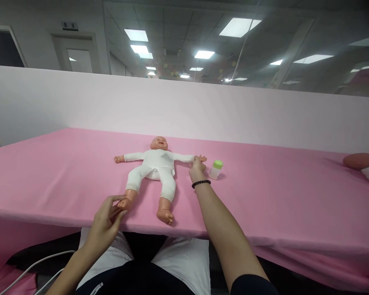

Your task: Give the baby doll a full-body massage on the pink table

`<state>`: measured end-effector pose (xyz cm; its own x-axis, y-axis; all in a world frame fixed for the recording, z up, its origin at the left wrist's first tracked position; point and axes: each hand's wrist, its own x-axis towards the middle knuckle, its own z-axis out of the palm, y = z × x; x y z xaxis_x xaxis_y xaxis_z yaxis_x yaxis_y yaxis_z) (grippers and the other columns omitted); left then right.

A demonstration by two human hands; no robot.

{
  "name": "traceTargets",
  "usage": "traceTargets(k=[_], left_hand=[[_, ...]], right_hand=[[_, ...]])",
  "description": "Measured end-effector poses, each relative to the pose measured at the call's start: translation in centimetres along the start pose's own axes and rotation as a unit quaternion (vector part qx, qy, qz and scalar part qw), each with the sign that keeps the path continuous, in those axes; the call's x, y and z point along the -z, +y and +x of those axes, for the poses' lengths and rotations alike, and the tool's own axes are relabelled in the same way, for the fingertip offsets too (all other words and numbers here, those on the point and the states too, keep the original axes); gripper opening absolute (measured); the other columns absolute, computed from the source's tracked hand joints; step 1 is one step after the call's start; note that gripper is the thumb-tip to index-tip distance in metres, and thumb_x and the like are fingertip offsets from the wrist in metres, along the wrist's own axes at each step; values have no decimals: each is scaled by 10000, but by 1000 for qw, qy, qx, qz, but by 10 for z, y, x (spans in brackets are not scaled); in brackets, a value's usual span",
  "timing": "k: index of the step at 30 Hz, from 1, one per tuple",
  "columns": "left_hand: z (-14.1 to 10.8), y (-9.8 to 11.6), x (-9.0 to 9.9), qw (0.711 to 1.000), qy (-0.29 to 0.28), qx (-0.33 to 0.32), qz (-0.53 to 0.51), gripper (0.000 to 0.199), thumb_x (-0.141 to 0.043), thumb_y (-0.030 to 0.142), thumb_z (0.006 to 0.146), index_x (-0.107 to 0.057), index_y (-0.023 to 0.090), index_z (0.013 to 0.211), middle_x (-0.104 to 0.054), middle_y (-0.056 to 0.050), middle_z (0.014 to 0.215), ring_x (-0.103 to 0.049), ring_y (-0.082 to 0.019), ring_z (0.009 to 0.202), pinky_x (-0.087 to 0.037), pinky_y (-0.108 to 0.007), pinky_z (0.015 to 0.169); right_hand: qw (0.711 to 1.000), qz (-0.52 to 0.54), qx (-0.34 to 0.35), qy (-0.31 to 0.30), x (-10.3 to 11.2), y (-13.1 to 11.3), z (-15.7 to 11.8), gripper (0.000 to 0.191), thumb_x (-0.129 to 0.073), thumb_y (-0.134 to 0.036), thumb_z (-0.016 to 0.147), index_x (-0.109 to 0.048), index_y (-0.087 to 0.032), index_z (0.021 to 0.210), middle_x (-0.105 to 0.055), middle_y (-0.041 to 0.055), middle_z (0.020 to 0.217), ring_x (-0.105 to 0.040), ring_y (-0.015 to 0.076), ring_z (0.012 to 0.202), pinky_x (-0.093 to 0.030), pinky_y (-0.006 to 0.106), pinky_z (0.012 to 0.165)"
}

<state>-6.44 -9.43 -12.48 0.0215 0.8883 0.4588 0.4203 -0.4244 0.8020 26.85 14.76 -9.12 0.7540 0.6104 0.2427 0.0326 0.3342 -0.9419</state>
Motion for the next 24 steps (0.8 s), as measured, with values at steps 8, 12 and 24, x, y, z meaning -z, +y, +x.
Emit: traceTargets(k=[8, 12, 24], left_hand=[[120, 37, -24, 995, -17, -96, -8, 213, -569, 241, 877, -507, 196, 1076, -615, -92, 1122, -664, -233, 1006, -589, -405, 845], [162, 32, -50, 984, -75, -151, 61, 185, -517, 119, 805, -496, 194, 973, -590, -87, 1005, -604, -240, 920, -550, -394, 755], [20, 23, -1, 993, 2, -91, 71, 246, -537, 314, 945, -558, 257, 1182, -607, -69, 1106, -666, -243, 1033, -598, -436, 927]], right_hand=[[967, -66, 208, -128, -21, -34, -52, 358, -689, -340, 794, -626, -174, 1105, -697, 75, 1108, -649, 206, 950, -525, 323, 843], [859, -176, 380, -296, -20, -31, -72, 259, -644, -268, 837, -681, -212, 1087, -704, 73, 1081, -621, 240, 1022, -484, 366, 917], [1000, -7, 4, 13, -10, -19, -17, 406, -584, -314, 857, -476, -148, 1211, -634, 153, 1284, -648, 192, 1125, -542, 310, 934]])
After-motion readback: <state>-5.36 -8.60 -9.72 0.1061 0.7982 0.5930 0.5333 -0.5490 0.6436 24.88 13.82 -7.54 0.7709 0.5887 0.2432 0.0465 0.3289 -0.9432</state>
